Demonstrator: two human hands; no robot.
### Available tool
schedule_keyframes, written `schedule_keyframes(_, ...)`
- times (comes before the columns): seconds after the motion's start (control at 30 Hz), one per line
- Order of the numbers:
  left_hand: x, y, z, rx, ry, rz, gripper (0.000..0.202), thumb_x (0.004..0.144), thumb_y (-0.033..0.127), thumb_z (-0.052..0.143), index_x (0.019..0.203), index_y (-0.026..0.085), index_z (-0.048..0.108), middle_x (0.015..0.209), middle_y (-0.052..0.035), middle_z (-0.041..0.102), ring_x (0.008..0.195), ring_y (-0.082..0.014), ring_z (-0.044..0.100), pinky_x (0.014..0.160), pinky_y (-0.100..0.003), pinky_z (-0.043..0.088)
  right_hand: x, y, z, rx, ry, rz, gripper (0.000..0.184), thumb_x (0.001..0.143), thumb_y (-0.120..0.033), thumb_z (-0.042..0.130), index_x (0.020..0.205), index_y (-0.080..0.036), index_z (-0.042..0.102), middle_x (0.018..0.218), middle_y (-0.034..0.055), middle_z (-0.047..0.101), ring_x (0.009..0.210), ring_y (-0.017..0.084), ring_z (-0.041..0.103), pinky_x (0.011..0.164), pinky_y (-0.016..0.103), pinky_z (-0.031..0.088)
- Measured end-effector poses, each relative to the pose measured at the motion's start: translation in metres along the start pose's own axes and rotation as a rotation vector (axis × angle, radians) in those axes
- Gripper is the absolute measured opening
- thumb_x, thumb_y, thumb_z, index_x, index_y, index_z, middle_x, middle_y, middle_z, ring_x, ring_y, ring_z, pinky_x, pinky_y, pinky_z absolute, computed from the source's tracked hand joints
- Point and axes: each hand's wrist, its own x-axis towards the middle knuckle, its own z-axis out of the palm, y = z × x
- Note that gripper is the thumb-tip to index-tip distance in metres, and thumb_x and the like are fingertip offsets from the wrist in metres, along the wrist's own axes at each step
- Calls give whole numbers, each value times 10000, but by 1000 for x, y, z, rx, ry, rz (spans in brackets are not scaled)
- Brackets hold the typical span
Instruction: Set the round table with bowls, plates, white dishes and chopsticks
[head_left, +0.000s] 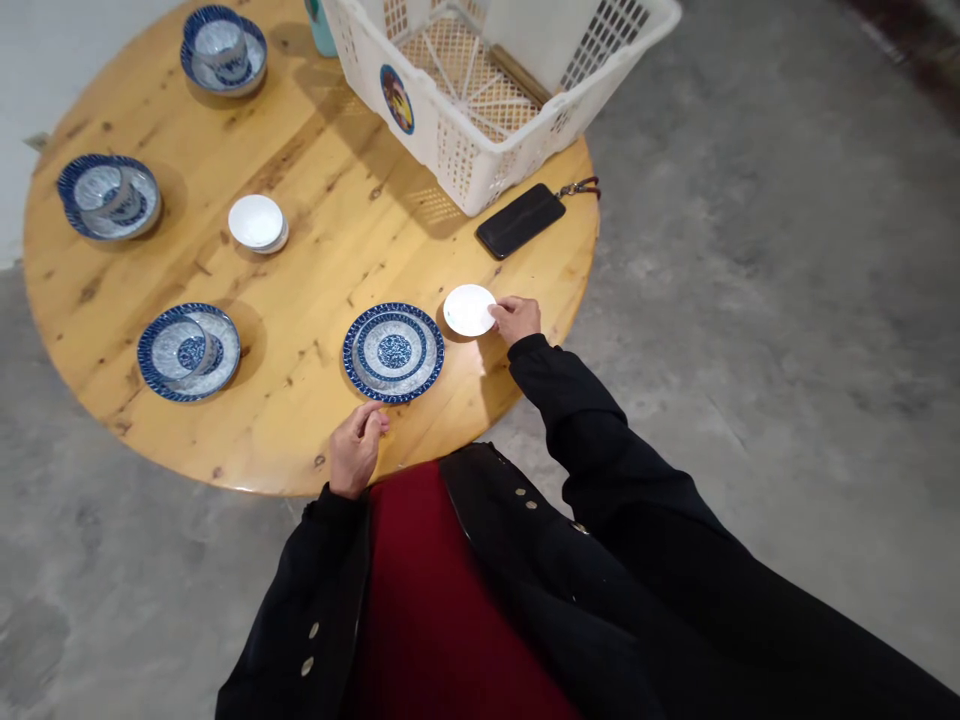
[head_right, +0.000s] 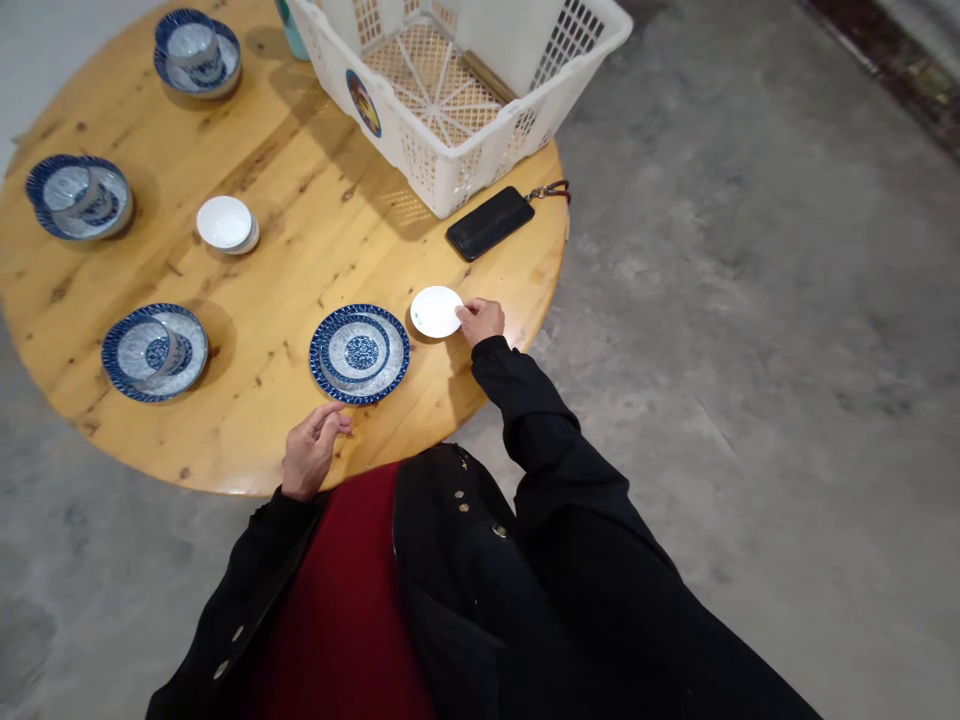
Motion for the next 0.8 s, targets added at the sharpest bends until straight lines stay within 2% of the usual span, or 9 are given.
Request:
schedule_keyframes(0.37,0,-8,-1,-3,1,-12,311,894,398,517,1042,169,666,843,-50,735,756,-174,723,772,-294,575,-5,1,0,-33,21,-47,227,756,-323,531,778,-149,675,609,25,623,677,215,653,677,325,547)
schedule_keyframes(0.8,-3,-4,-3,2,5,-5,293,894,380,515,1020,162,665,834,-49,735,761,-178,728,783,-317,586,-11,4,-6,4,-7,-24,226,734,-309,552,784,-131,682,610,26,625,652,215,654,686,346,554)
